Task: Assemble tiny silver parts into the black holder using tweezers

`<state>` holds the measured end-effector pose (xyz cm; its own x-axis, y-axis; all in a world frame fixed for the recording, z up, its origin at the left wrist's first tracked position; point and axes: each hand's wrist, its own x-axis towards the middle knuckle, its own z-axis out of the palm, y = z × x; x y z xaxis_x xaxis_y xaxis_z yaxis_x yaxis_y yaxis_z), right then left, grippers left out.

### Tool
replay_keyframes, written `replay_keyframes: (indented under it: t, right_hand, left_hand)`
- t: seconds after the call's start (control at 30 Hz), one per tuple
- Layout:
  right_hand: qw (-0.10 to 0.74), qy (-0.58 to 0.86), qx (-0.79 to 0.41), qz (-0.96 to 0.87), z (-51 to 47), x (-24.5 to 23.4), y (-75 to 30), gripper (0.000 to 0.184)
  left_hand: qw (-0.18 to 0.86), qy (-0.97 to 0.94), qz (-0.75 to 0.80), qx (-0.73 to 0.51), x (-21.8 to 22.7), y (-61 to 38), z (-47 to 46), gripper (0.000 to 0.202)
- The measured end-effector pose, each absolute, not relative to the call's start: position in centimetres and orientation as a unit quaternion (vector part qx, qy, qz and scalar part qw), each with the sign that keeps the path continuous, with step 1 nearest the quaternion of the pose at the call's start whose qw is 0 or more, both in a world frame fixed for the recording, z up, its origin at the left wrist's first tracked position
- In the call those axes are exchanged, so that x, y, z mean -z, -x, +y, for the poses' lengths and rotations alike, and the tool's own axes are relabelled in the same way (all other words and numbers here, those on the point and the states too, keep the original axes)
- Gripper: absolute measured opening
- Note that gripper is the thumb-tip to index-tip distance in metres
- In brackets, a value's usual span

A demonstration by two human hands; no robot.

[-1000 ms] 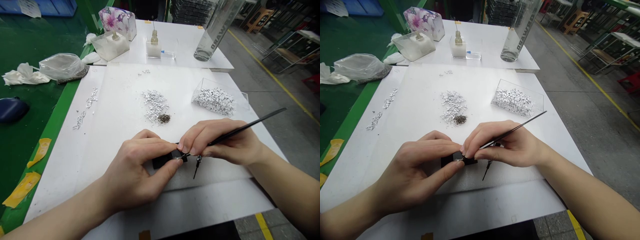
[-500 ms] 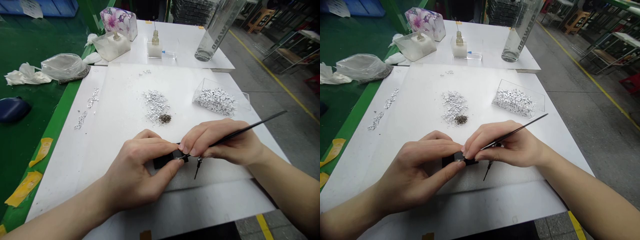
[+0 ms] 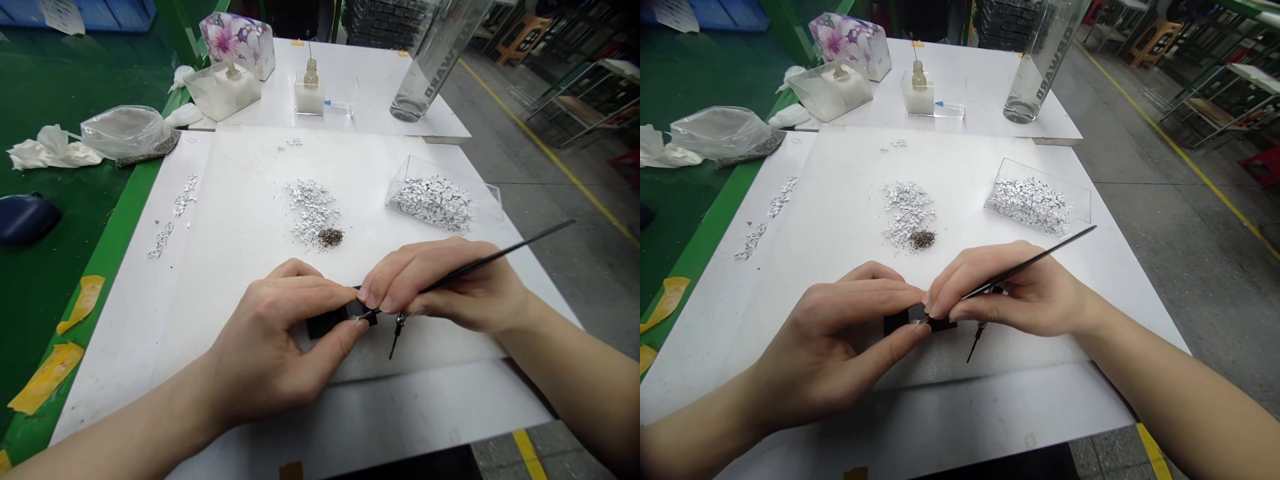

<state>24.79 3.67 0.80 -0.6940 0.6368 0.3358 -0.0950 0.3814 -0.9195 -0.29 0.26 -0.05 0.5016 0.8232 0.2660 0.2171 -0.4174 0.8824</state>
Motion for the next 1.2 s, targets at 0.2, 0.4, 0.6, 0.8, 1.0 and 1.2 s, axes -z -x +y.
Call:
replay_keyframes:
  t: [0.2, 0.4, 0.6, 0.8, 1.0, 1.2]
  right_hand:
    - [0.332, 0.182, -0.501, -0.778, 3.4, -1.4, -24.8, 0.011]
    - [0.314, 0.173, -0.472, -0.805, 3.0, -2.4, -24.6, 0.01]
    - [0.306, 0.162, -0.44, -0.828, 2.8, -2.8, -24.5, 0.01]
    - [0.307, 0.167, -0.462, -0.815, 3.0, -2.2, -24.7, 0.01]
    - [0.449, 0.262, -0.535, -0.666, 3.2, -0.4, -24.4, 0.014]
    - [0.407, 0.429, -0.333, -0.735, 3.6, 0.3, -23.6, 0.009]
  left_hand:
    - [0.419, -0.76, 0.338, -0.363, 0.0, 0.4, 0.2, 0.016]
    - [0.425, -0.762, 0.329, -0.362, -0.2, 0.4, 0.3, 0.018]
    - [0.426, -0.765, 0.325, -0.357, -0.4, 0.5, 0.1, 0.016]
    - [0.42, -0.773, 0.322, -0.348, -0.5, 0.5, 0.6, 0.015]
    - [0.41, -0.777, 0.331, -0.346, -0.7, 0.5, 0.6, 0.016]
    - [0.41, -0.776, 0.33, -0.348, -0.7, 0.4, 0.7, 0.018]
